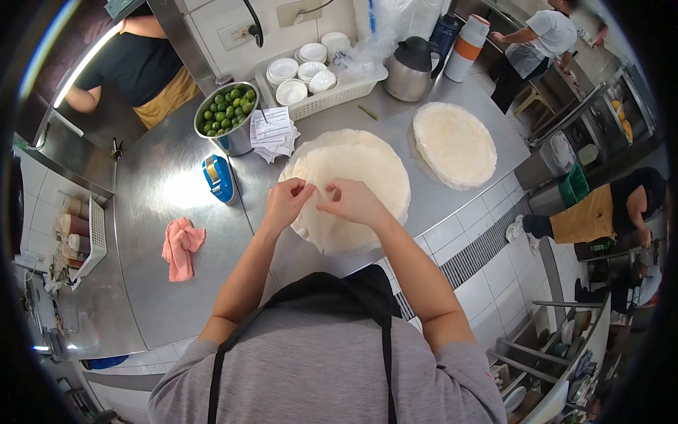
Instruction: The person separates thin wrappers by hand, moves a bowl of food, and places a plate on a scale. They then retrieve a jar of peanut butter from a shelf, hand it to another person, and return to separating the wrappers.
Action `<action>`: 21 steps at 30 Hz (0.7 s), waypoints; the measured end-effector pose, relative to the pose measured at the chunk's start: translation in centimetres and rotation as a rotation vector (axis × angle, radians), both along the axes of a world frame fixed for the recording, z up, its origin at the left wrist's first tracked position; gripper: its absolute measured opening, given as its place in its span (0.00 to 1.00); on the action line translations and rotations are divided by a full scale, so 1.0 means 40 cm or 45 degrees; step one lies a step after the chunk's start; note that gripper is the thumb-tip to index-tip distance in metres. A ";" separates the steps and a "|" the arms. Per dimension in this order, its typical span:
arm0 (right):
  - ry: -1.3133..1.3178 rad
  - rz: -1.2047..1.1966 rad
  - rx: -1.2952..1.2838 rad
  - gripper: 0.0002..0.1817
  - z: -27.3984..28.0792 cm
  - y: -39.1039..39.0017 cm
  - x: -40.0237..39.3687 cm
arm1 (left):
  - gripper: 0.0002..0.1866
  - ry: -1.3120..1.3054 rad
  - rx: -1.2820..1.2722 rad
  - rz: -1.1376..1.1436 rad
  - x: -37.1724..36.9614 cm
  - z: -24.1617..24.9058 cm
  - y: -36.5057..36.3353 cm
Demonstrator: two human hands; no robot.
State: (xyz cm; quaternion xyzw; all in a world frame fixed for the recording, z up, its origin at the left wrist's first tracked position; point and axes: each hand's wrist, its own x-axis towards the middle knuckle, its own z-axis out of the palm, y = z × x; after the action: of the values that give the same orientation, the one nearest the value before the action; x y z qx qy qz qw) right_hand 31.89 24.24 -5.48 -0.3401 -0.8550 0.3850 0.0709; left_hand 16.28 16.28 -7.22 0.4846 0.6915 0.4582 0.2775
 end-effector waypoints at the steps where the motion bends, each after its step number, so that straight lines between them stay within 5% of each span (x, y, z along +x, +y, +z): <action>1: 0.203 -0.166 -0.007 0.15 0.000 -0.010 -0.015 | 0.11 0.003 0.007 -0.005 0.000 0.003 0.004; 6: 0.384 -0.329 0.082 0.12 -0.033 0.029 -0.006 | 0.09 0.082 0.020 0.099 -0.013 -0.006 -0.024; 10: 0.291 -0.563 -0.224 0.12 -0.044 0.058 0.040 | 0.08 -0.081 -0.095 0.165 -0.069 -0.077 -0.046; 15: 0.124 -0.143 -0.070 0.14 -0.052 0.034 0.033 | 0.07 0.325 0.326 0.126 -0.009 -0.017 0.011; 18: -0.098 -0.061 0.028 0.15 -0.039 0.021 0.008 | 0.07 0.394 0.107 -0.175 -0.003 0.022 0.069; 21: 0.264 -0.363 0.058 0.14 -0.032 0.030 -0.011 | 0.08 0.339 0.238 -0.178 0.013 0.027 0.091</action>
State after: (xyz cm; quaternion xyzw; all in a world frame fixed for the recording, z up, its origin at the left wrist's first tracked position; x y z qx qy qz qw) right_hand 31.43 25.44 -6.76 -0.4148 -0.7947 0.3846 0.2203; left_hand 16.81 19.91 -6.13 0.6115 0.6413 0.4318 0.1684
